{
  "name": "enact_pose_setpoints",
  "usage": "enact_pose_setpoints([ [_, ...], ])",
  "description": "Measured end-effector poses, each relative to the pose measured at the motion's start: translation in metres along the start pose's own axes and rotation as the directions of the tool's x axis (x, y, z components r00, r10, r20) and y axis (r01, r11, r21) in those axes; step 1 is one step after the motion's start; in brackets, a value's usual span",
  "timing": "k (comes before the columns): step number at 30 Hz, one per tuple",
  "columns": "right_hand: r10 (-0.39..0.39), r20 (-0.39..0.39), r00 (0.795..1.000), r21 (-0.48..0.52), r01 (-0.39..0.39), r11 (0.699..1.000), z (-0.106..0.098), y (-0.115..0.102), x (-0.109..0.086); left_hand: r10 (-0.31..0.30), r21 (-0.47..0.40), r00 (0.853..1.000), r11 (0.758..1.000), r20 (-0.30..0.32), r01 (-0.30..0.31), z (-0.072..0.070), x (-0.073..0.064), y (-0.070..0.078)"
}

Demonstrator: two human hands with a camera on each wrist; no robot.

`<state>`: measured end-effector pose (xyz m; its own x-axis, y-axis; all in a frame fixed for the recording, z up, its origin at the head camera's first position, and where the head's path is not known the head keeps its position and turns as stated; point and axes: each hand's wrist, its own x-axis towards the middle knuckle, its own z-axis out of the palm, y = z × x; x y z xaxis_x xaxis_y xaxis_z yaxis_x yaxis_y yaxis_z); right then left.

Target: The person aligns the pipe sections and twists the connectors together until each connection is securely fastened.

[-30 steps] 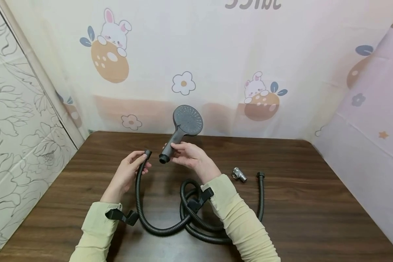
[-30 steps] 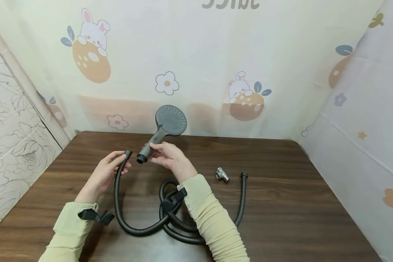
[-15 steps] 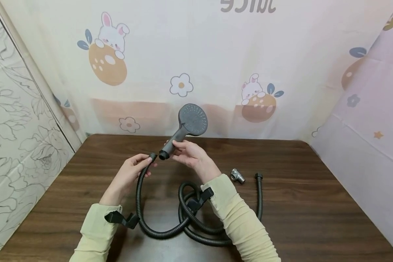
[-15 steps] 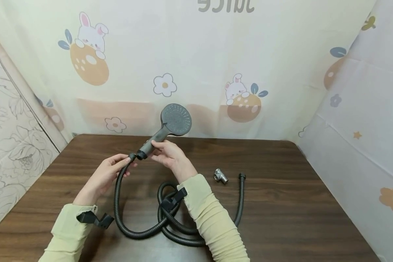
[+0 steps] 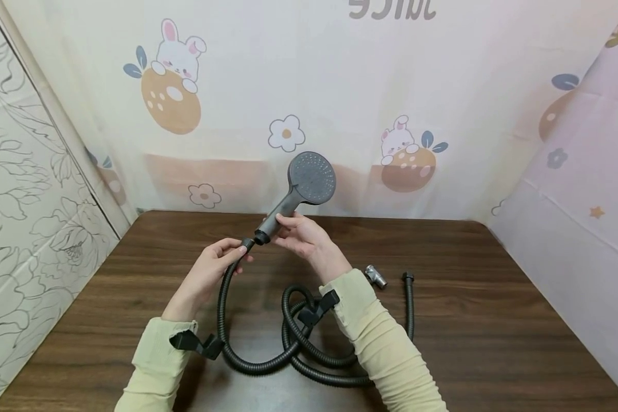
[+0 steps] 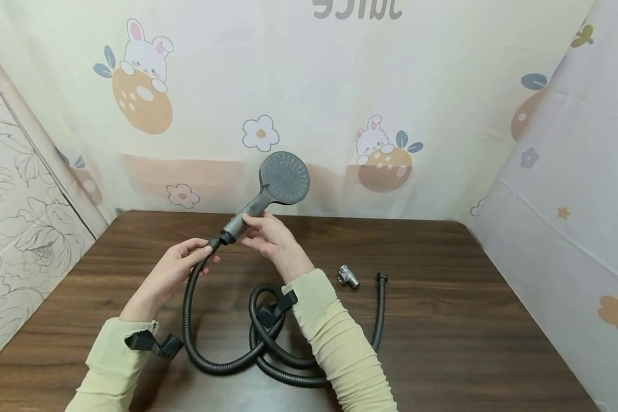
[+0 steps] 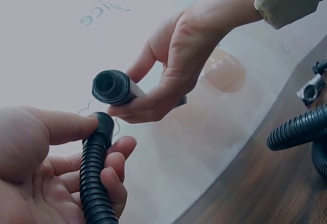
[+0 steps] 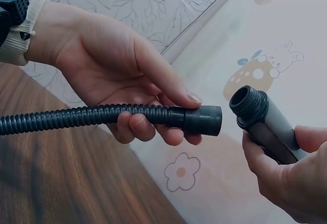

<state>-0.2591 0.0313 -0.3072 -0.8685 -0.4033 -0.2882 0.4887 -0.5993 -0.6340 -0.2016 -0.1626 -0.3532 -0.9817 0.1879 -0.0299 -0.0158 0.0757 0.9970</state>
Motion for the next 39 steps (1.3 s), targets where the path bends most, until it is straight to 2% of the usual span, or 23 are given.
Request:
enact_pose_setpoints([
  [10, -0.038, -0.008, 0.999, 0.005, 0.038, 0.999, -0.001, 0.0, 0.0, -0.003, 0.005, 1.0, 1.0, 0.01, 0.003, 0.005, -0.003, 0.006],
  [18, -0.115, 0.028, 0.993, -0.074, 0.117, 0.99, 0.002, 0.001, 0.002, 0.021, 0.004, 1.0, 1.0, 0.021, -0.021, 0.007, -0.003, 0.008],
  [25, -0.154, 0.015, 0.988, -0.094, 0.155, 0.983, 0.001, 0.005, 0.004, 0.024, -0.011, 0.999, 1.0, 0.044, -0.024, 0.012, -0.004, 0.009],
  [32, -0.202, 0.015, 0.979, -0.097, 0.203, 0.974, 0.001, 0.006, 0.006, 0.03, -0.028, 0.999, 0.999, 0.019, -0.03, 0.014, -0.003, 0.01],
  [39, -0.234, -0.003, 0.972, -0.147, 0.231, 0.962, 0.001, 0.008, 0.008, 0.033, -0.04, 0.999, 0.999, 0.003, -0.033, 0.015, -0.003, 0.008],
])
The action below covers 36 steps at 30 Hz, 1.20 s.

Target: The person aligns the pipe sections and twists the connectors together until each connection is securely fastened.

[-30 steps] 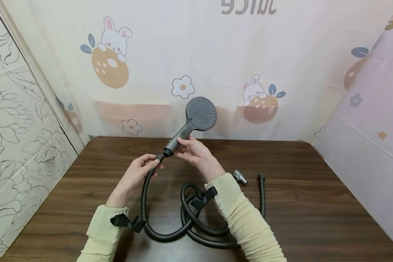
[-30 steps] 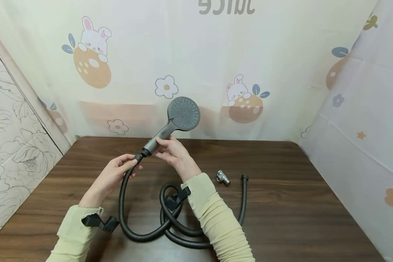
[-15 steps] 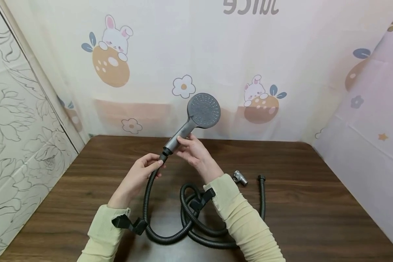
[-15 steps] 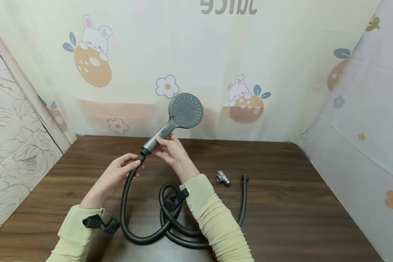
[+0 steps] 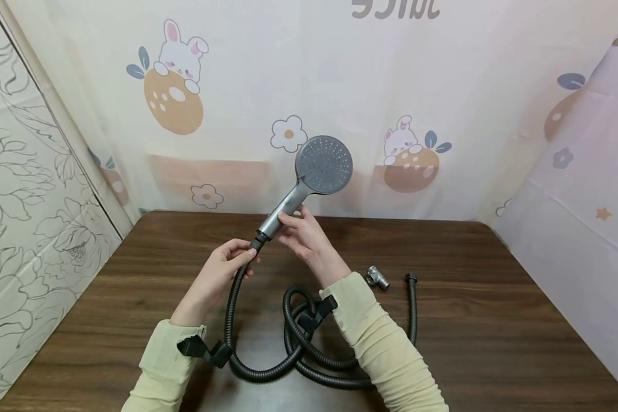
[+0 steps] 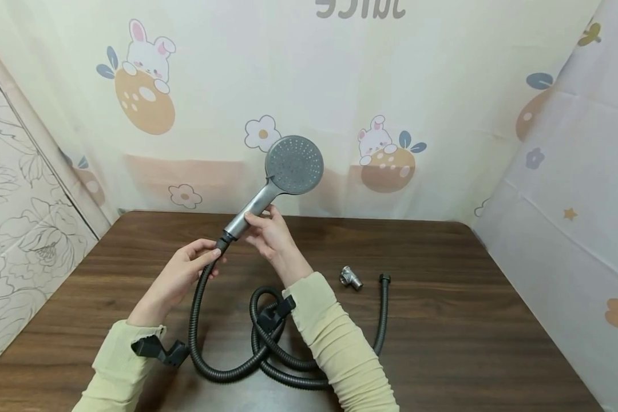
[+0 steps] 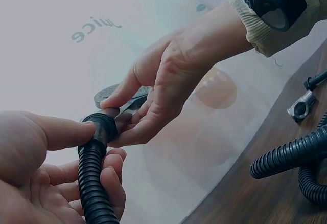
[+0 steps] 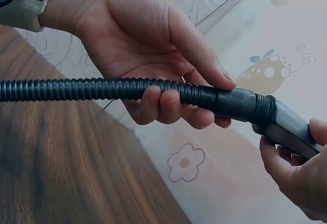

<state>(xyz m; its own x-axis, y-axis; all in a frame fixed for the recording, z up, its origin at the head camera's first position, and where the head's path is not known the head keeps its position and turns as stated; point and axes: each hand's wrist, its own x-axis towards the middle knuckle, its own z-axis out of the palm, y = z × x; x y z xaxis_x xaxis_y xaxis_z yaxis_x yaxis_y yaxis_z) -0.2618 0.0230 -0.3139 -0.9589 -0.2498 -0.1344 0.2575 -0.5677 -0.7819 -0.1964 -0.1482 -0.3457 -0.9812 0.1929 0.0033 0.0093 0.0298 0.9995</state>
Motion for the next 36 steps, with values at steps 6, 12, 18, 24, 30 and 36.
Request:
enact_pose_setpoints([
  [6, -0.012, -0.007, 1.0, -0.029, 0.012, 1.0, -0.0009, 0.0004, 0.0003, 0.005, -0.01, 1.0, 1.0, -0.013, -0.005, 0.0007, 0.0, -0.001],
  [12, -0.022, -0.005, 1.0, -0.051, 0.022, 0.998, -0.0006, -0.0002, -0.0004, 0.006, -0.025, 0.999, 1.0, -0.036, -0.007, 0.0018, 0.0024, -0.0026],
  [18, -0.026, -0.004, 1.0, -0.058, 0.026, 0.998, 0.0006, -0.0005, -0.0004, 0.01, -0.022, 0.999, 1.0, -0.051, -0.012, 0.0031, 0.0029, -0.0012],
  [24, -0.024, -0.002, 1.0, -0.071, 0.023, 0.997, 0.0012, 0.0001, -0.0022, 0.013, -0.035, 0.998, 0.999, -0.063, -0.016, 0.0043, 0.0017, -0.0007],
  [30, -0.021, 0.001, 1.0, -0.081, 0.021, 0.997, 0.002, 0.0008, -0.0038, 0.005, -0.044, 0.996, 0.999, -0.088, -0.009, 0.0052, 0.0008, -0.0013],
  [36, -0.02, -0.008, 1.0, -0.072, 0.019, 0.997, 0.0021, 0.0018, -0.0037, -0.019, -0.021, 0.992, 1.0, -0.121, 0.017, 0.0067, -0.0004, -0.0007],
])
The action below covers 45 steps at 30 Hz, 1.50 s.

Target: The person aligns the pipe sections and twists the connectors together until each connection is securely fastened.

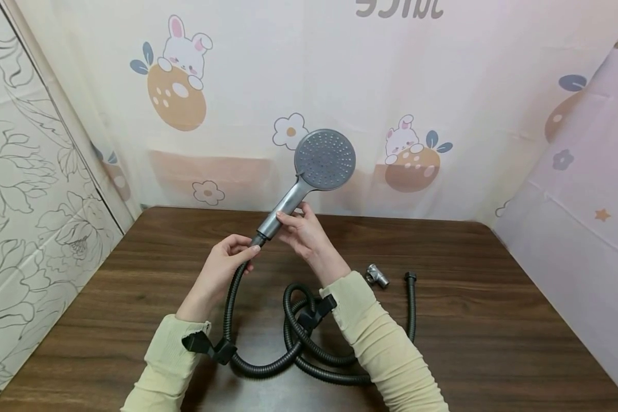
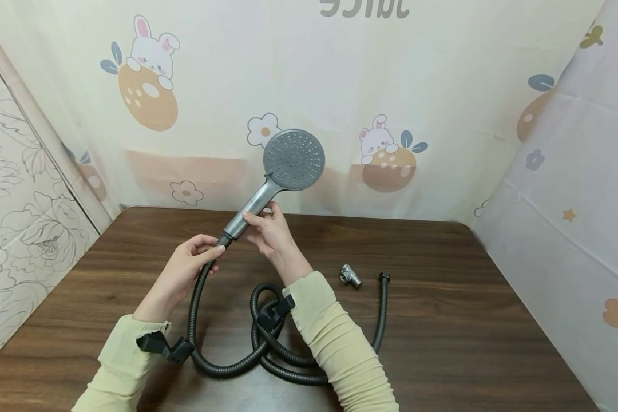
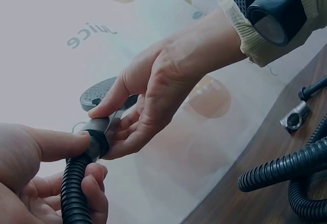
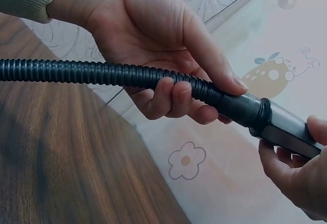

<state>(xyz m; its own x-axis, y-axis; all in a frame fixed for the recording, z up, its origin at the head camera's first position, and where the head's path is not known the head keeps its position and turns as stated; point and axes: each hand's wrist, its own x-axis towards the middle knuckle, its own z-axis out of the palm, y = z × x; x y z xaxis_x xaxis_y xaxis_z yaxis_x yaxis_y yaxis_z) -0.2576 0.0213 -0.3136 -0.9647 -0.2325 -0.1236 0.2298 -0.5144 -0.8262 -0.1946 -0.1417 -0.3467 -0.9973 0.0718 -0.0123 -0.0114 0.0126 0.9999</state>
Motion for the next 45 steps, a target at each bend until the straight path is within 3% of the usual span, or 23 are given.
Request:
enact_pose_setpoints([
  [11, 0.011, -0.02, 1.0, 0.002, -0.011, 1.0, -0.0013, -0.0018, -0.0007, -0.052, 0.024, 0.999, 0.998, -0.016, 0.052, 0.0017, -0.0022, 0.003],
  [21, 0.007, -0.024, 1.0, 0.01, -0.007, 1.0, -0.0044, -0.0019, -0.0003, -0.042, 0.0, 0.999, 0.999, 0.015, 0.042, 0.0035, -0.0015, 0.0007],
  [31, 0.014, -0.005, 1.0, -0.008, -0.014, 1.0, -0.0037, -0.0037, -0.0011, -0.043, 0.031, 0.997, 0.999, 0.057, 0.041, 0.0034, -0.0002, 0.0018],
  [35, 0.014, 0.006, 1.0, -0.018, -0.014, 1.0, -0.0025, -0.0034, -0.0003, -0.032, -0.001, 0.999, 0.999, 0.04, 0.032, 0.0028, 0.0002, 0.0029],
  [45, 0.022, -0.009, 1.0, -0.032, -0.023, 0.999, -0.0045, 0.0002, -0.001, -0.033, 0.029, 0.999, 0.999, -0.015, 0.033, 0.0056, -0.0006, -0.0004],
])
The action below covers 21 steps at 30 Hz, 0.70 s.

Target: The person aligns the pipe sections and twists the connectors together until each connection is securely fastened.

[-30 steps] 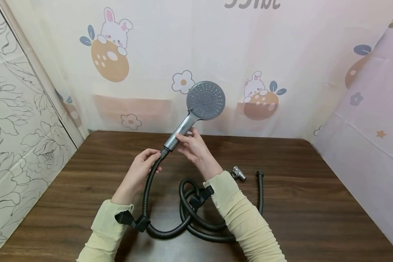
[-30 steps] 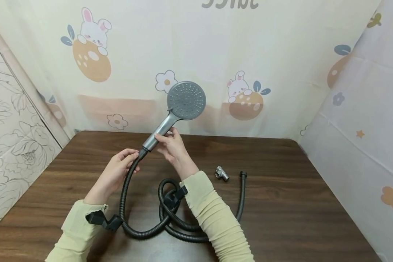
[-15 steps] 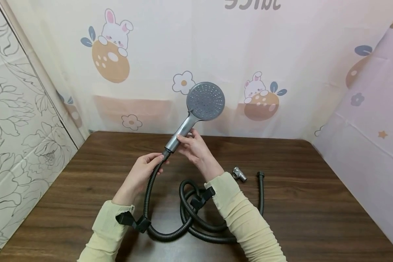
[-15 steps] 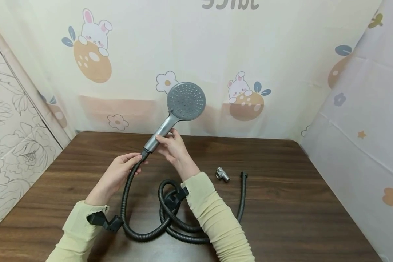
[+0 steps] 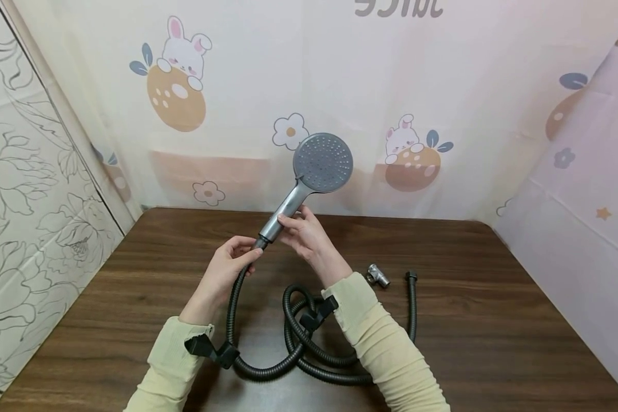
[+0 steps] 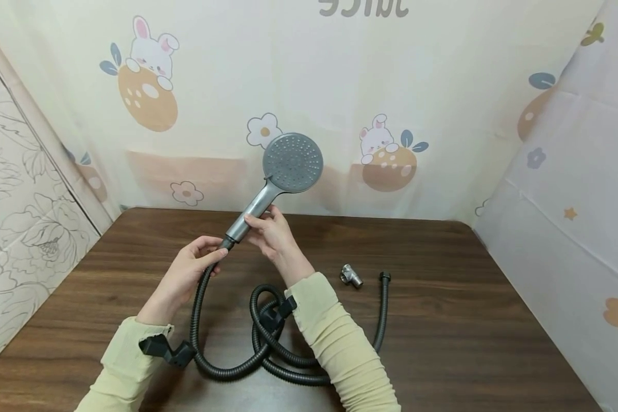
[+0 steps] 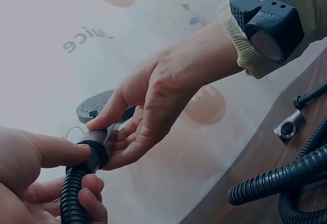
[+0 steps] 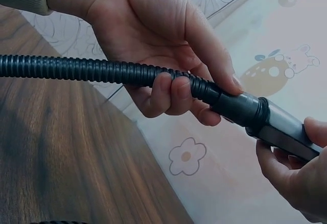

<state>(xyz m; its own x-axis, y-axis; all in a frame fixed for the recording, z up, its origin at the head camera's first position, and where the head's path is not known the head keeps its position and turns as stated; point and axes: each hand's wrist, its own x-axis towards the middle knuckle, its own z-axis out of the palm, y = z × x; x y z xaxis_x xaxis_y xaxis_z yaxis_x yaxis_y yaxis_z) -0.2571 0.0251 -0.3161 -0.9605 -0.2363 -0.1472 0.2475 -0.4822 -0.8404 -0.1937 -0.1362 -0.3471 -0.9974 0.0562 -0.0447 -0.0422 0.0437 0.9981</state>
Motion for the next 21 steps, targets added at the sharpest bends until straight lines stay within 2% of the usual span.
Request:
enact_pose_setpoints([
  [5, 0.008, -0.005, 1.0, -0.001, -0.008, 1.0, -0.0007, 0.0006, -0.0008, 0.004, 0.011, 1.0, 1.0, -0.003, -0.004, 0.0023, -0.0018, 0.0001],
  [12, 0.011, -0.009, 1.0, 0.006, -0.011, 1.0, -0.0003, 0.0002, 0.0013, 0.002, -0.008, 1.0, 1.0, 0.028, -0.002, -0.0003, -0.0019, 0.0024],
  [21, 0.012, -0.029, 1.0, 0.011, -0.012, 1.0, 0.0001, 0.002, 0.003, 0.014, -0.011, 1.0, 1.0, 0.023, -0.014, -0.0007, -0.0005, 0.0],
])
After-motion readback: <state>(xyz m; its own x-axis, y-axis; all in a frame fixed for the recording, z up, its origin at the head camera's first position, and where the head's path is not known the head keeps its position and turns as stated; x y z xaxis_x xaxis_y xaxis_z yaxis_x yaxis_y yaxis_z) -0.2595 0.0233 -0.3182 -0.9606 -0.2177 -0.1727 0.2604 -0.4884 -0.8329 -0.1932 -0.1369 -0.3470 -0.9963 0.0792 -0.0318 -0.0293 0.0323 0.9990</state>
